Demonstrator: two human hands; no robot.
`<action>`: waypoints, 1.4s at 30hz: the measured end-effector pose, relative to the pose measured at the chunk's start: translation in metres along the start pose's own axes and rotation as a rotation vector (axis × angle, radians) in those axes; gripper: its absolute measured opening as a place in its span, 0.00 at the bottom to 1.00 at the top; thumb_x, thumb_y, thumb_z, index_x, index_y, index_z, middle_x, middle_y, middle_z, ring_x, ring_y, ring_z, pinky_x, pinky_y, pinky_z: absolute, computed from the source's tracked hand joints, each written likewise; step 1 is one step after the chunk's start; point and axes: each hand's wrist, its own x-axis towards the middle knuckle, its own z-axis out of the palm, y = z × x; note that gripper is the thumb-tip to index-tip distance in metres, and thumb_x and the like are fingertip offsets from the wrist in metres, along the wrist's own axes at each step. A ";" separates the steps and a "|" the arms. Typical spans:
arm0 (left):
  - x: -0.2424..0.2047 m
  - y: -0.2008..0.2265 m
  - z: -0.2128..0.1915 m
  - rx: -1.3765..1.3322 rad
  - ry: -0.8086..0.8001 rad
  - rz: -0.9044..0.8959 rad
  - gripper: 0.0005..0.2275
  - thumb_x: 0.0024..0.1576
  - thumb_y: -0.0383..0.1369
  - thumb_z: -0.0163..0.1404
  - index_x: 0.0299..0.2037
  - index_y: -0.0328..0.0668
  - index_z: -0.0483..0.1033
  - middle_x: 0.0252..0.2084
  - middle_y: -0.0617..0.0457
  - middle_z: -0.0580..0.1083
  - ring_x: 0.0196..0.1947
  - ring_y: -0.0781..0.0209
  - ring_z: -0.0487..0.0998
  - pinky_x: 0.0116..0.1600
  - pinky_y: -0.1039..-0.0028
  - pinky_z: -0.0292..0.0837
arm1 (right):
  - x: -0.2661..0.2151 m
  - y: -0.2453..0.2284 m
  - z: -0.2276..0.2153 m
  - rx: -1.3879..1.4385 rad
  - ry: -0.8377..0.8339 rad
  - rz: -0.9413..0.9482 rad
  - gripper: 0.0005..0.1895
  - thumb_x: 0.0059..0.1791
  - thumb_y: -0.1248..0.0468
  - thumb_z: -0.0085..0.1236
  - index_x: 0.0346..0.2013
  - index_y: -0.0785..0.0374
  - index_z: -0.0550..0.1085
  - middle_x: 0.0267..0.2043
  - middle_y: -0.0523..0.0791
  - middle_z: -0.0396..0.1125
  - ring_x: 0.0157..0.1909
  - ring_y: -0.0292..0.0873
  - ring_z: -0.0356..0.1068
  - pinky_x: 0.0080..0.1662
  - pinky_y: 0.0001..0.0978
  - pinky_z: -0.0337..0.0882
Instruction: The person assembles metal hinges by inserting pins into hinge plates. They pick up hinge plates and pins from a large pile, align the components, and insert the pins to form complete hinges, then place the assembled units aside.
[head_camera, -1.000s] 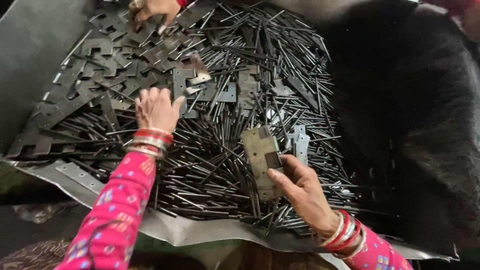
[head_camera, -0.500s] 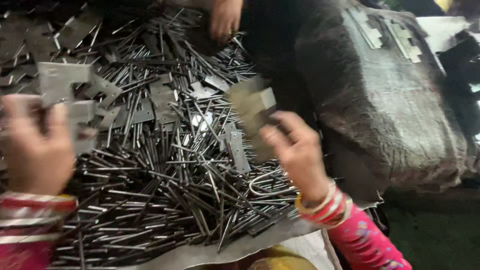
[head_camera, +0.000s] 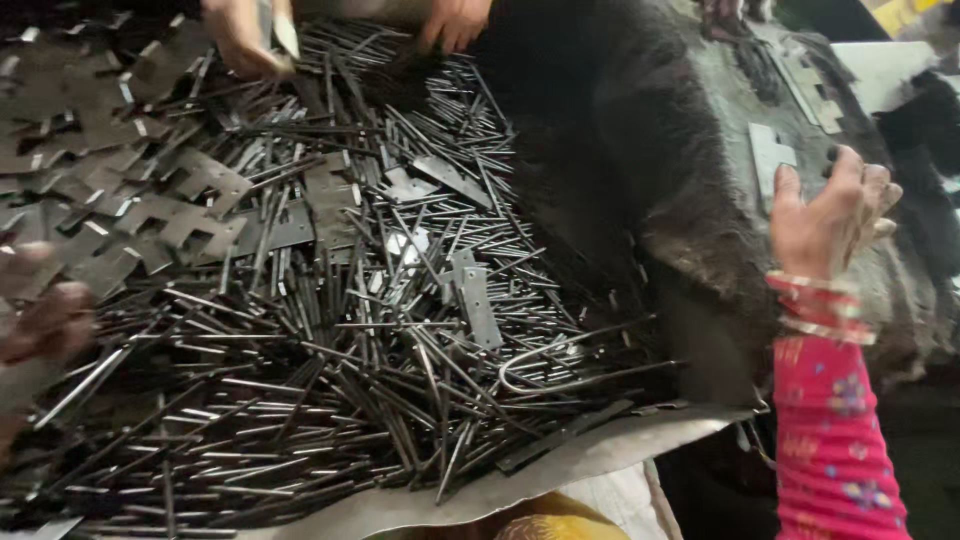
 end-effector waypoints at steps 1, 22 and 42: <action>-0.004 0.003 -0.003 -0.036 -0.016 -0.019 0.09 0.66 0.36 0.47 0.51 0.44 0.68 0.50 0.44 0.78 0.46 0.50 0.82 0.48 0.57 0.80 | -0.001 -0.021 -0.009 0.187 -0.053 0.008 0.16 0.50 0.59 0.66 0.45 0.66 0.78 0.43 0.53 0.73 0.49 0.55 0.70 0.49 0.49 0.68; -0.057 -0.096 0.097 1.471 -0.542 0.595 0.13 0.44 0.27 0.56 0.40 0.42 0.75 0.35 0.48 0.69 0.37 0.49 0.74 0.41 0.61 0.72 | -0.061 -0.250 -0.088 1.228 -0.816 -0.081 0.12 0.47 0.65 0.65 0.40 0.67 0.73 0.34 0.49 0.73 0.35 0.50 0.74 0.40 0.40 0.73; -0.042 -0.015 0.058 0.170 -0.168 -0.347 0.10 0.54 0.29 0.52 0.45 0.36 0.75 0.35 0.48 0.81 0.34 0.56 0.84 0.37 0.63 0.84 | -0.048 -0.235 -0.079 0.992 -0.870 -0.022 0.14 0.44 0.61 0.69 0.40 0.63 0.75 0.31 0.51 0.74 0.32 0.52 0.76 0.36 0.40 0.73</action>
